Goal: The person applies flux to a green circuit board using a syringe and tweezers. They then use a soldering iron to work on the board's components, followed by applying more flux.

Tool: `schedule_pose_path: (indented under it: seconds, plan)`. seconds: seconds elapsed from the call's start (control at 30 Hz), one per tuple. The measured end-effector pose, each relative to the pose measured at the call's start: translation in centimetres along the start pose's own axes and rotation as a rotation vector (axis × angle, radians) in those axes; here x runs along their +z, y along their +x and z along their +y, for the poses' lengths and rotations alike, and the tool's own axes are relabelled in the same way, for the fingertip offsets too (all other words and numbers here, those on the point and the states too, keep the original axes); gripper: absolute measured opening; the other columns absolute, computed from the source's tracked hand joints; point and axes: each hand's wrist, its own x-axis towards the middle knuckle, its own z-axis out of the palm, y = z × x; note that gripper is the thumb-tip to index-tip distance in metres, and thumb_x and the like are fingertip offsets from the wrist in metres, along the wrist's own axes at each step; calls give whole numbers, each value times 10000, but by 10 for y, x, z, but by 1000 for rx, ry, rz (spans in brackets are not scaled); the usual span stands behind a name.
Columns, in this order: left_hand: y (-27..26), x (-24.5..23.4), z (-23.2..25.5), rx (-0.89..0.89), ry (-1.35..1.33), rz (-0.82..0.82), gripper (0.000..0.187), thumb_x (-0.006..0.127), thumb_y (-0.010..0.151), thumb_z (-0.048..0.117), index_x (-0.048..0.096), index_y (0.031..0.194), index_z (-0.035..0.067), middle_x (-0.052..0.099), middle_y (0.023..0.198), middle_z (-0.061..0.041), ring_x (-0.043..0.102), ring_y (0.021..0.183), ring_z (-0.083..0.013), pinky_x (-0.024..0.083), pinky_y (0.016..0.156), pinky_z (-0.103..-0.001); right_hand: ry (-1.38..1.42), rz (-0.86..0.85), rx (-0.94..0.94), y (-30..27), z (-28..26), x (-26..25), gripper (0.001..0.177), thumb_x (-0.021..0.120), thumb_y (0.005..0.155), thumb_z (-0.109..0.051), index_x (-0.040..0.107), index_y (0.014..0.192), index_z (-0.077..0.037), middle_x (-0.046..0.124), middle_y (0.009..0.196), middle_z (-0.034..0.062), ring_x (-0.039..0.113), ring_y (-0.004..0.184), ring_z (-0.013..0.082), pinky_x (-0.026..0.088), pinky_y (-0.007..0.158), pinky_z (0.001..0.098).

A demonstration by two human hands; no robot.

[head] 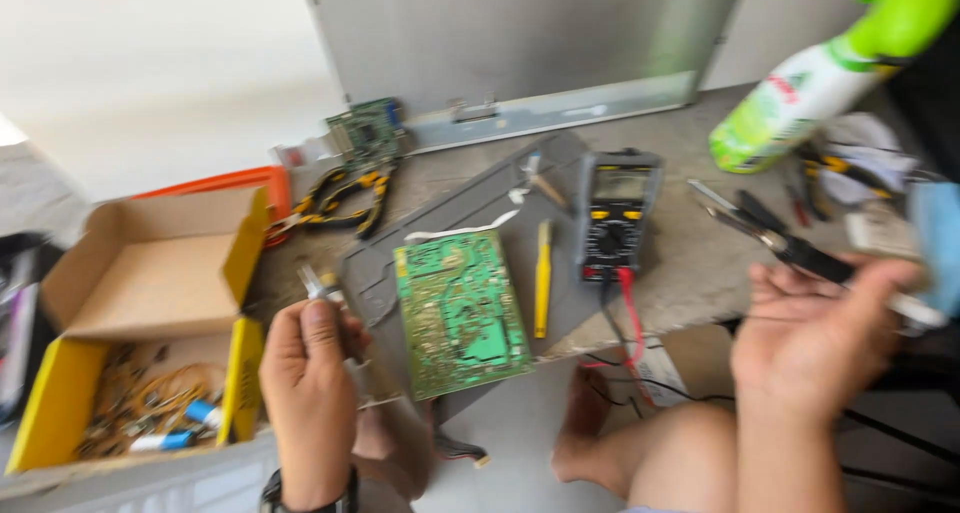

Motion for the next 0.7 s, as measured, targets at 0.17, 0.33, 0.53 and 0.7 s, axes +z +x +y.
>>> schedule_pose_path:
  seconds: [0.17,0.33,0.53,0.7]
  plan:
    - [-6,7,-5,36,-21,-15,307,568,1353,248,654,1116,72,712,891,-76,699,740,-166,546,690,-307,235,-53,322,49,41,-43,341,746,1100,-441,693,1208,-121,799,1057,176,814,1032,298,669,1138,508]
    - [-8,16,-9,55,-116,-19,343,543,1416,240,641,1166,25,685,920,-120,643,718,-202,506,671,-297,387,61,506,35,38,-21,500,535,1183,-331,618,1404,110,741,1323,353,762,1291,446,601,1249,526]
    - [-5,27,-15,58,-206,-48,353,589,1394,248,659,1132,23,670,898,-113,603,692,-173,553,670,-285,457,148,681,41,44,-11,629,519,1224,-294,472,1596,212,664,1529,451,727,1414,489,608,1251,523]
    - [-1,24,-20,57,-219,-73,360,577,1362,286,651,1099,50,664,848,-101,614,689,-164,516,667,-287,733,165,898,77,73,-26,847,474,1244,-387,248,1709,284,371,1771,547,449,1630,652,546,1252,627]
